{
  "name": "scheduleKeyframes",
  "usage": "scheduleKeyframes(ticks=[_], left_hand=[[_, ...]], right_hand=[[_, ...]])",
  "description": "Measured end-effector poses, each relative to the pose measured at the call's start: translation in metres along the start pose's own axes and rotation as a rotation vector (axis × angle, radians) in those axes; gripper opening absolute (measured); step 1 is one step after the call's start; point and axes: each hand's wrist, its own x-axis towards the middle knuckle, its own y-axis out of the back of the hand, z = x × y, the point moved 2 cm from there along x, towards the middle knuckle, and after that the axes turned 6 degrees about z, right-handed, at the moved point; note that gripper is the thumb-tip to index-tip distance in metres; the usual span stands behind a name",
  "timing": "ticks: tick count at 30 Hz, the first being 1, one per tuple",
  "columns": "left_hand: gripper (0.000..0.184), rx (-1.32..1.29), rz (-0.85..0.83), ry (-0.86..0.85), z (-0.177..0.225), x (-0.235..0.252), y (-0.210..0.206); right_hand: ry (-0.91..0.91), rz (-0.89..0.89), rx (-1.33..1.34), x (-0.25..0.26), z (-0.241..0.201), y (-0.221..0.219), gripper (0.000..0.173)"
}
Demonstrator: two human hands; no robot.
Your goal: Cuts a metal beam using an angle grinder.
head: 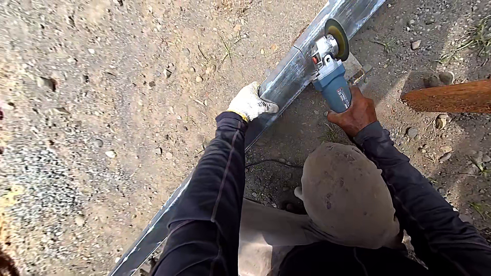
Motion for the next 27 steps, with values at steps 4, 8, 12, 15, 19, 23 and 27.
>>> scheduleKeyframes(ticks=[4,8,12,15,19,23,27], left_hand=[[0.091,0.139,0.035,0.089,0.001,-0.002,-0.004],[0.093,0.181,0.073,0.096,-0.005,0.002,-0.005],[0.1,0.147,0.053,0.102,-0.015,0.012,-0.004],[0.093,0.091,0.022,0.047,-0.024,0.024,-0.006],[0.071,-0.007,-0.005,-0.009,-0.028,0.029,-0.004],[0.052,-0.11,-0.022,-0.013,-0.033,0.036,-0.004],[0.053,-0.14,-0.029,-0.009,-0.033,0.035,-0.004]], right_hand=[[0.034,-0.021,-0.039,0.01,-0.018,-0.012,0.08],[0.053,-0.069,-0.088,0.02,-0.034,-0.02,0.081],[0.066,-0.107,-0.106,0.029,-0.047,-0.029,0.08],[0.062,-0.133,-0.139,0.034,-0.054,-0.033,0.08],[0.074,-0.173,-0.175,0.043,-0.064,-0.04,0.084],[0.082,-0.202,-0.2,0.049,-0.072,-0.045,0.085],[0.064,-0.224,-0.22,0.057,-0.08,-0.049,0.084]])
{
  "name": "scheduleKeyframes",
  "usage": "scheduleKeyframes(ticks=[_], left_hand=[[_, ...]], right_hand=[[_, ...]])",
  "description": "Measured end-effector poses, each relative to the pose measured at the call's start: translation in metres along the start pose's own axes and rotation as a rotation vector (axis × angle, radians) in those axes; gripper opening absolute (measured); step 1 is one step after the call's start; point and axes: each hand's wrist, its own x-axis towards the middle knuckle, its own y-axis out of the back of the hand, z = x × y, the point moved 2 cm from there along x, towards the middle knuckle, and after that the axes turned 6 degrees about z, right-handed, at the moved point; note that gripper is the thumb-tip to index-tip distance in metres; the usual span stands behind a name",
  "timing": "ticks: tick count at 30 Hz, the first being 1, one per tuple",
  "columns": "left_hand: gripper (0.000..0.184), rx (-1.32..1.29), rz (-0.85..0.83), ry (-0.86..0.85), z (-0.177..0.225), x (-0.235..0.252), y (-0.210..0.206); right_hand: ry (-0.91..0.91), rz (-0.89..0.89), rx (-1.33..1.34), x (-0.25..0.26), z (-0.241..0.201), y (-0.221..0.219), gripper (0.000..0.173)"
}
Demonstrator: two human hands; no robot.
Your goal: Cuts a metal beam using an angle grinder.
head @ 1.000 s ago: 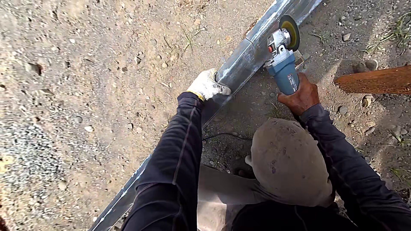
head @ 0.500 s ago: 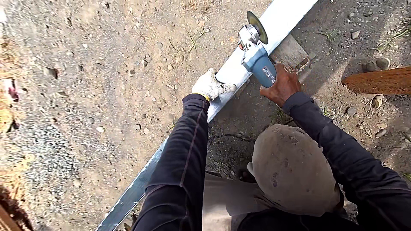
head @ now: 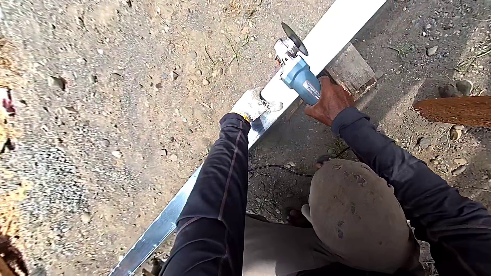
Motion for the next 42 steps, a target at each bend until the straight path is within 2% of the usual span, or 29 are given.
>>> scheduleKeyframes(ticks=[4,8,12,16,42], left_hand=[[0.069,0.107,0.1,0.058,-0.005,-0.006,-0.004],[0.109,0.264,0.276,0.003,-0.007,-0.028,-0.021],[0.138,0.398,0.335,-0.068,-0.008,-0.033,-0.034],[0.135,0.441,0.396,-0.065,-0.001,-0.039,-0.041],[0.131,0.411,0.412,-0.046,-0.001,-0.038,-0.042]], right_hand=[[-0.027,-0.014,-0.022,0.013,-0.008,0.001,0.084],[-0.058,-0.029,-0.04,0.025,-0.012,-0.001,0.084],[-0.081,-0.042,-0.043,0.03,-0.017,0.001,0.083],[-0.092,-0.046,-0.053,0.033,-0.019,0.001,0.082],[-0.123,-0.058,-0.046,0.038,-0.022,-0.007,0.085]])
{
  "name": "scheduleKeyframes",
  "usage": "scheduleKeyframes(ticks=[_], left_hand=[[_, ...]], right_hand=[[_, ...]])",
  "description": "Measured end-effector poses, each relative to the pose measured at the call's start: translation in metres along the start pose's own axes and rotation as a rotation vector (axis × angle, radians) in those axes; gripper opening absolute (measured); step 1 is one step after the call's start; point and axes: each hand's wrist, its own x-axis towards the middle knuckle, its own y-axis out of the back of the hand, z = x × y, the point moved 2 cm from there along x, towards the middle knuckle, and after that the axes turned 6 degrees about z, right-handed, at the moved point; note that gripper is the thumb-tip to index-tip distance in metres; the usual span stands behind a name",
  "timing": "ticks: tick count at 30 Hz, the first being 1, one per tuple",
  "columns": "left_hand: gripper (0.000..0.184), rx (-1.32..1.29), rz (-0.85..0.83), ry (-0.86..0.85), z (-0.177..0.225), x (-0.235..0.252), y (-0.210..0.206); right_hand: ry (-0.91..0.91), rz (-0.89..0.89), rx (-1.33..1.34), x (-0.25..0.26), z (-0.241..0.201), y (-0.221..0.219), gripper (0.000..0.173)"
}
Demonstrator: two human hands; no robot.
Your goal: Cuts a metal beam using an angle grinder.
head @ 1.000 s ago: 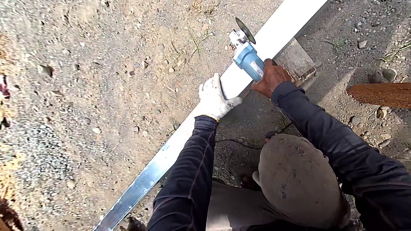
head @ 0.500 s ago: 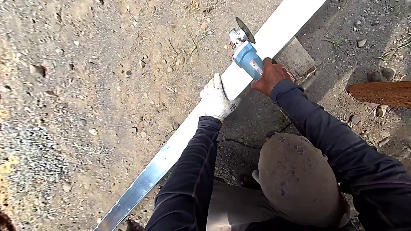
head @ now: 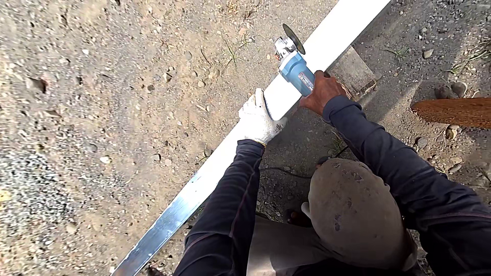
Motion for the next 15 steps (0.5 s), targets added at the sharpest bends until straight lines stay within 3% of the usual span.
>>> scheduleKeyframes(ticks=[15], left_hand=[[0.129,0.012,-0.008,0.001,-0.0007,0.001,0.0004]], right_hand=[[0.002,0.0,-0.009,-0.001,-0.0006,0.0004,0.083]])
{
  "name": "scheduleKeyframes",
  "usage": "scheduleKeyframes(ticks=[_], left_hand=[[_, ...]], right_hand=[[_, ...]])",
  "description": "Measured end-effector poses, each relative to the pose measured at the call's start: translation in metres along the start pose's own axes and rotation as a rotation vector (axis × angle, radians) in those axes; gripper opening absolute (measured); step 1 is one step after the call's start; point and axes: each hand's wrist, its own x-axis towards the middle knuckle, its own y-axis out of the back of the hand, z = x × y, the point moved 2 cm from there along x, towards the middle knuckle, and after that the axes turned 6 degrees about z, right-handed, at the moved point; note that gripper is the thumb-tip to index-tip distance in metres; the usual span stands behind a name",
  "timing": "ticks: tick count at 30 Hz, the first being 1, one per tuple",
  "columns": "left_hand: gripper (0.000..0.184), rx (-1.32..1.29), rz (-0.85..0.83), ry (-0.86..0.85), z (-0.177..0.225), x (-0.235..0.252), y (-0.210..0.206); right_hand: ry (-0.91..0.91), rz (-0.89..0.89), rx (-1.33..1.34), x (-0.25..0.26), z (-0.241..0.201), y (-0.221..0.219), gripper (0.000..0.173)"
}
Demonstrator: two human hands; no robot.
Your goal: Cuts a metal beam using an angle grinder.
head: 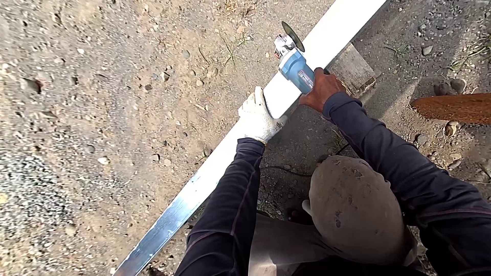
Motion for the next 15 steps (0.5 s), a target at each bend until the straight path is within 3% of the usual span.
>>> scheduleKeyframes(ticks=[15], left_hand=[[0.131,-0.004,0.001,0.005,0.0002,-0.001,-0.0009]], right_hand=[[0.0,-0.004,0.01,0.0025,-0.0004,-0.0008,0.083]])
